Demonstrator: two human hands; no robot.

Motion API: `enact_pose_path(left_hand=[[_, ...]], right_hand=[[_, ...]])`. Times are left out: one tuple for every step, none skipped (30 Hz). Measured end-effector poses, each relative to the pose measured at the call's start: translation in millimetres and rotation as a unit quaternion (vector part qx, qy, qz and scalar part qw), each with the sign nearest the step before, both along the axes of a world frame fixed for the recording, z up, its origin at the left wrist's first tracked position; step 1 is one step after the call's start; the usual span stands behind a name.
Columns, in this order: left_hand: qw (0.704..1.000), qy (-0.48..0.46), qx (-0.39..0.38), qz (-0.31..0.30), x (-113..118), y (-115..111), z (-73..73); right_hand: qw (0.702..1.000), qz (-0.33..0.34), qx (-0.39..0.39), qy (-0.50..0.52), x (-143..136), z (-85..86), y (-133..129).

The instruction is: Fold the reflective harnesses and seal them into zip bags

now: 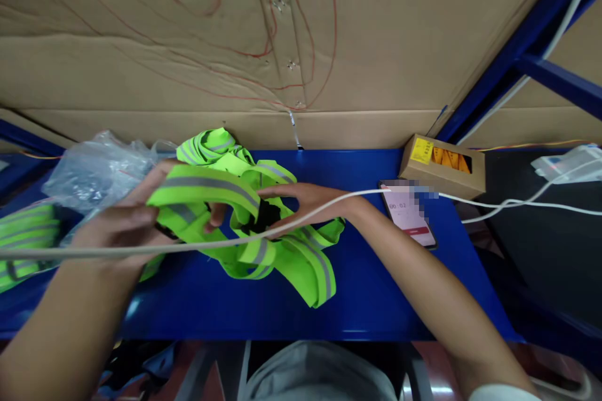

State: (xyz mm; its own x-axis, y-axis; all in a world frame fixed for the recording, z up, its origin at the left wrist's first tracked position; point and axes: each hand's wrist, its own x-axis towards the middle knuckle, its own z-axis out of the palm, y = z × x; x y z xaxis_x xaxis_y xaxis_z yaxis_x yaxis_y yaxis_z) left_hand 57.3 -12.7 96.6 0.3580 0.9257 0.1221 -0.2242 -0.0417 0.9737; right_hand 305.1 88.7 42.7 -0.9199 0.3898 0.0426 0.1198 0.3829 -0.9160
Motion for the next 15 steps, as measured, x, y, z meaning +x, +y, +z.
enact_pose_path(left_hand=[[1.0,-0.017,-0.016,0.009,4,4,2.1],[0.999,-0.023,-0.034,0.018,6,8,2.8],[0.998,-0.023,-0.047,0.027,7,11,2.3],[0.997,-0.021,-0.056,0.04,7,15,0.6],[0.996,-0.019,-0.062,0.055,5,18,-2.1],[0.996,-0.013,-0.064,0.066,3,20,-5.4],[0.996,-0.006,-0.061,0.07,0,22,-9.2],[0.996,-0.003,-0.052,0.07,-2,23,-13.4],[0.997,0.005,-0.043,0.069,-5,22,-17.7],[0.997,0.029,-0.035,0.065,-8,21,-22.1],[0.995,0.072,-0.03,0.059,-10,19,-26.6],[0.99,0.131,-0.03,0.054,-13,17,-31.2],[0.978,0.197,-0.037,0.052,-15,14,-35.8],[0.962,0.263,-0.05,0.048,-18,11,-40.2],[0.945,0.316,-0.061,0.052,-21,9,-44.3]], right_hand=[[0.999,0.036,-0.034,0.022,-6,2.4,3],[0.994,0.067,-0.077,0.046,-12,4.2,6],[0.987,0.086,-0.123,0.063,-16,5.3,7],[0.978,0.095,-0.169,0.072,-19,5.7,8],[0.97,0.095,-0.209,0.075,-21,5.6,9],[0.963,0.088,-0.24,0.078,-21,5.0,10],[0.958,0.078,-0.263,0.084,-19,4.3,11],[0.953,0.068,-0.281,0.096,-16,3.7,13],[0.945,0.054,-0.299,0.119,-11,3.6,16],[0.936,0.032,-0.317,0.151,-5,4.3,19],[0.924,-0.005,-0.336,0.184,2,5.7,23],[0.911,-0.053,-0.351,0.209,10,8.0,27],[0.899,-0.103,-0.36,0.227,18,11.0,30],[0.887,-0.154,-0.369,0.23,27,14.3,33],[0.883,-0.184,-0.371,0.219,36,17.8,35]])
